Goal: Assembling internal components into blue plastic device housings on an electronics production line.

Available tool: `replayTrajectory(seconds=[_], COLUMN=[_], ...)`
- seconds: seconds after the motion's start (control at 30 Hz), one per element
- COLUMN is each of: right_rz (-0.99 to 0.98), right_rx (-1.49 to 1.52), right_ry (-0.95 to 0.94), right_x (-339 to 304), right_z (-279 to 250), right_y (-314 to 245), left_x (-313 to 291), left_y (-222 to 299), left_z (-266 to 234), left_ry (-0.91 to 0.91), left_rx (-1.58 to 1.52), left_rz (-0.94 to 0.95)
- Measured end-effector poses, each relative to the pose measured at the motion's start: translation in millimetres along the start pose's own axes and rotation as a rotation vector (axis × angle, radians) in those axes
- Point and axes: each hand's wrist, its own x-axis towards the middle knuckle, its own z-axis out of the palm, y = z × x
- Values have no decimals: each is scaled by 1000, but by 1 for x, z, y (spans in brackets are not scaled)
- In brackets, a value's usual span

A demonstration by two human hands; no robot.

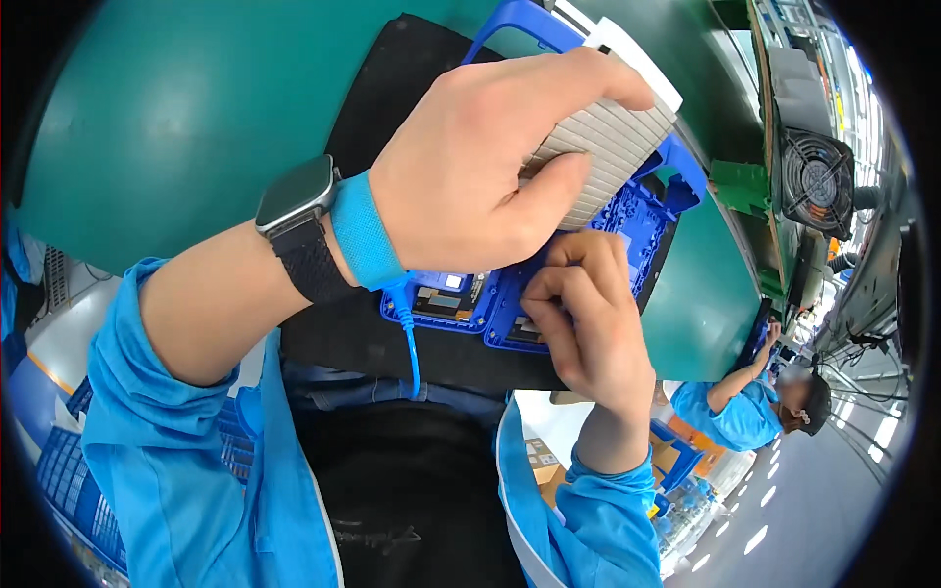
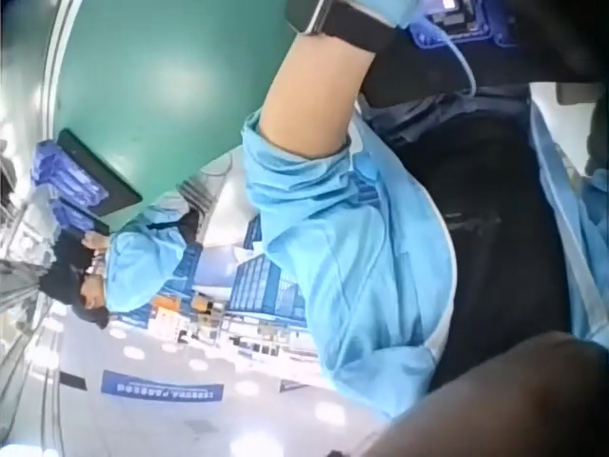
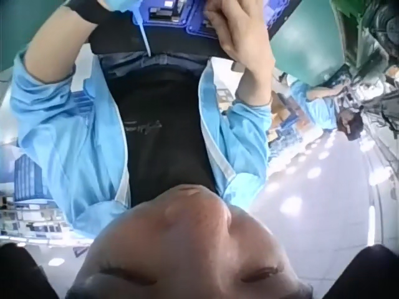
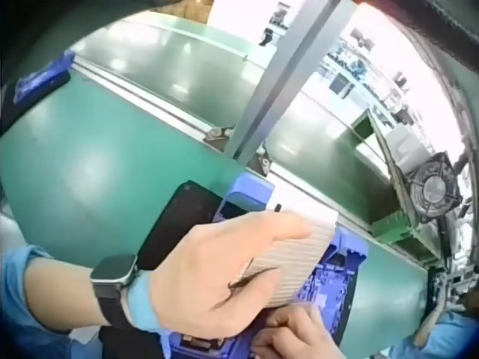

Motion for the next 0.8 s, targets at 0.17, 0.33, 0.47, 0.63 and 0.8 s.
replayTrajectory(seconds=[0.17, 0.33, 0.47, 0.63, 0.8], right_rz=[45, 76, 72, 66, 59], right_rx=[-72, -57, -98, -109, -121], right_ry=[-6, -12, -35, -55, -74], right_x=[-4, -3, -2, -1, 2], right_z=[1, 2, 3, 1, 0], right_y=[4, 2, 4, 3, 2], left_x=[-1, 1, -1, 0, -1], left_y=[1, -3, 0, -2, -5], left_z=[2, 11, 11, 15, 17], left_ry=[39, 198, 219, 251, 305], left_rx=[-3, 44, 17, 19, 67], left_rz=[5, 111, 67, 89, 137])
